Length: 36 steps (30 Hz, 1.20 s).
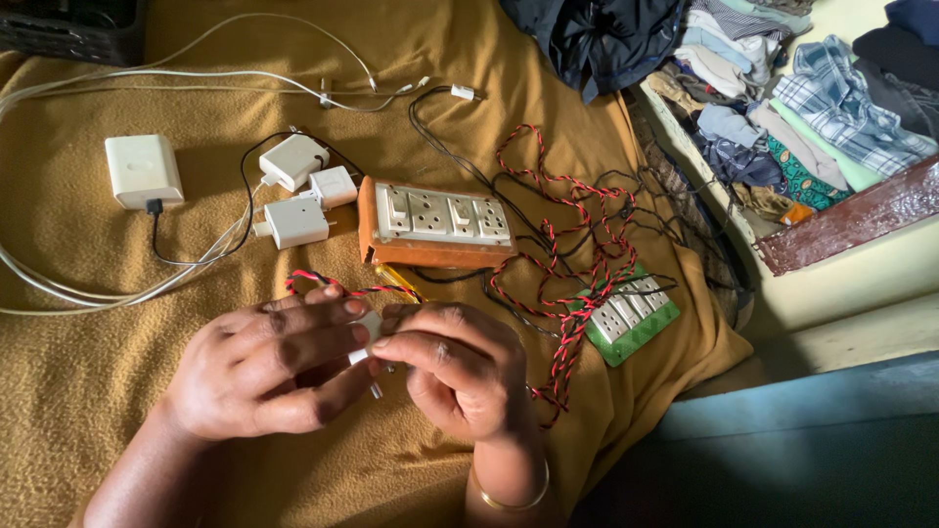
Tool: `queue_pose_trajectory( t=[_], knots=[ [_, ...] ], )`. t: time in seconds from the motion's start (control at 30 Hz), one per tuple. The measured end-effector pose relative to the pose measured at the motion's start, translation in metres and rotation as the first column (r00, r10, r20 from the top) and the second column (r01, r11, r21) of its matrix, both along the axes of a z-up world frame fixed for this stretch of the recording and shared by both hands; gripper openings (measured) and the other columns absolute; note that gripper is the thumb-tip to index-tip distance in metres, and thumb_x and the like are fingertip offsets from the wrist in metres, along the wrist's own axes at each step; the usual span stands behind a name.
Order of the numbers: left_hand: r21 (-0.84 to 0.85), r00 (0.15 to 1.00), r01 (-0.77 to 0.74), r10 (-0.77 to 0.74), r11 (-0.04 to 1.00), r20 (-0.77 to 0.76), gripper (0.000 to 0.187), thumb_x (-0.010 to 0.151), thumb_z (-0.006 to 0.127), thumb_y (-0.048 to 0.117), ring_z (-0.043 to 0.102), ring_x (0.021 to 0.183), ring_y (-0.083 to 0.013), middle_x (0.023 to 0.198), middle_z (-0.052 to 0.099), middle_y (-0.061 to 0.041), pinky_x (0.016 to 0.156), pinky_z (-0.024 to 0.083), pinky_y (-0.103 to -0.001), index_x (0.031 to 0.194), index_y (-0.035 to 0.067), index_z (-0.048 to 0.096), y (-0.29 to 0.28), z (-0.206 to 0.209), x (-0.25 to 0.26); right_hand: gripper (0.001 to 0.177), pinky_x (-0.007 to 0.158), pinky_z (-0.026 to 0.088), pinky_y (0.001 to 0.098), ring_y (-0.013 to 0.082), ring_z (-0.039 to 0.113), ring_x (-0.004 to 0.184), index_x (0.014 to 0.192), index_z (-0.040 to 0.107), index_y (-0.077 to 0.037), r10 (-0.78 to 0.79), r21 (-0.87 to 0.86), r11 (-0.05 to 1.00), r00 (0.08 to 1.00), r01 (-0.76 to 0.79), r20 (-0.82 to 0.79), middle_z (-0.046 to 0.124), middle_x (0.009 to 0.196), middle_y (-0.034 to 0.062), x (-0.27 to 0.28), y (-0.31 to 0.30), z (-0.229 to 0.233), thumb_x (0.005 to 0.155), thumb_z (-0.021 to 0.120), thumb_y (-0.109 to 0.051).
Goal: The person wires an electrical plug by unscrewing the casing, inserting stripped wire ends into terminals, and tightening them with a screwdriver before reassembling the plug.
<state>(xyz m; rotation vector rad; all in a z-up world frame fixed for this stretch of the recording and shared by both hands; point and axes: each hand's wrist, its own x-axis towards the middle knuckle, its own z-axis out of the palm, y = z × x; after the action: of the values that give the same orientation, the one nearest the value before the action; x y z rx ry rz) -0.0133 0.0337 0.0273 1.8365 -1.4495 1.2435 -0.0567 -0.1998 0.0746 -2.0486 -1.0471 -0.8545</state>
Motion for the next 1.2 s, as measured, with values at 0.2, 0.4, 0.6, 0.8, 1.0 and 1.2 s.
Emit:
queue_pose_trajectory(
  t=[0.2, 0.4, 0.6, 0.8, 1.0, 1.2],
  knots=[
    [-0.006, 0.999, 0.024, -0.024, 1.0, -0.024, 0.03, 0.078, 0.079, 0.017, 0.069, 0.111, -0.027, 0.122, 0.066, -0.006, 0.09, 0.06, -0.036, 0.105, 0.025, 0.07, -0.001, 0.004, -0.001, 0.03, 0.083, 0.062, 0.0364, 0.0248, 0.072, 0.093, 0.112, 0.072, -0.008, -0.006, -0.033, 0.999, 0.999, 0.007, 0.033, 0.07, 0.104, 0.0077, 0.0, 0.002, -0.001, 0.085, 0.066, 0.003],
    [0.001, 0.998, 0.028, -0.028, 1.0, -0.052, 0.03, 0.077, 0.078, 0.017, 0.069, 0.114, -0.0283, 0.121, 0.067, -0.005, 0.088, 0.058, -0.035, 0.105, 0.025, 0.072, -0.001, 0.003, -0.001, 0.028, 0.083, 0.062, 0.0372, 0.0254, 0.072, 0.091, 0.109, 0.071, -0.008, -0.03, -0.003, 1.0, 0.999, 0.03, 0.025, 0.068, 0.102, 0.0078, 0.002, 0.002, -0.005, 0.084, 0.066, 0.003],
    [0.009, 0.999, 0.033, -0.033, 0.999, -0.035, 0.032, 0.077, 0.078, 0.016, 0.068, 0.113, -0.0279, 0.12, 0.066, -0.005, 0.089, 0.058, -0.036, 0.107, 0.025, 0.072, -0.001, 0.0, 0.001, 0.028, 0.084, 0.062, 0.0372, 0.0251, 0.073, 0.092, 0.109, 0.072, -0.01, -0.031, 0.029, 0.999, 0.999, 0.03, 0.024, 0.068, 0.102, 0.0069, 0.004, 0.001, -0.01, 0.085, 0.066, 0.003],
    [-0.009, 0.999, 0.02, -0.02, 1.0, -0.032, 0.029, 0.08, 0.079, 0.016, 0.068, 0.115, -0.0281, 0.12, 0.065, -0.005, 0.089, 0.058, -0.036, 0.107, 0.024, 0.071, -0.001, -0.002, 0.001, 0.03, 0.081, 0.062, 0.0356, 0.0233, 0.073, 0.091, 0.111, 0.074, -0.012, -0.046, 0.003, 0.999, 0.997, 0.046, 0.06, 0.071, 0.102, 0.0065, 0.003, 0.002, -0.009, 0.085, 0.068, 0.001],
    [-0.022, 1.0, 0.024, -0.024, 0.999, 0.004, 0.03, 0.08, 0.08, 0.014, 0.068, 0.114, -0.0292, 0.119, 0.065, -0.007, 0.09, 0.059, -0.038, 0.109, 0.021, 0.071, 0.0, -0.001, 0.002, 0.027, 0.082, 0.066, 0.0346, 0.0257, 0.077, 0.096, 0.114, 0.069, -0.006, 0.004, 0.148, 0.989, 1.0, -0.006, 0.014, 0.072, 0.106, 0.0087, 0.003, 0.007, -0.011, 0.091, 0.064, 0.006],
    [-0.023, 1.0, 0.019, -0.019, 1.0, 0.003, 0.032, 0.081, 0.08, 0.014, 0.069, 0.111, -0.0293, 0.118, 0.064, -0.007, 0.087, 0.059, -0.036, 0.11, 0.022, 0.071, 0.0, -0.004, 0.002, 0.027, 0.074, 0.06, 0.0337, 0.0218, 0.072, 0.08, 0.106, 0.073, -0.006, -0.006, 0.099, 0.995, 0.998, -0.001, 0.066, 0.071, 0.098, 0.0083, 0.006, 0.006, -0.011, 0.083, 0.066, 0.006]
  ],
)
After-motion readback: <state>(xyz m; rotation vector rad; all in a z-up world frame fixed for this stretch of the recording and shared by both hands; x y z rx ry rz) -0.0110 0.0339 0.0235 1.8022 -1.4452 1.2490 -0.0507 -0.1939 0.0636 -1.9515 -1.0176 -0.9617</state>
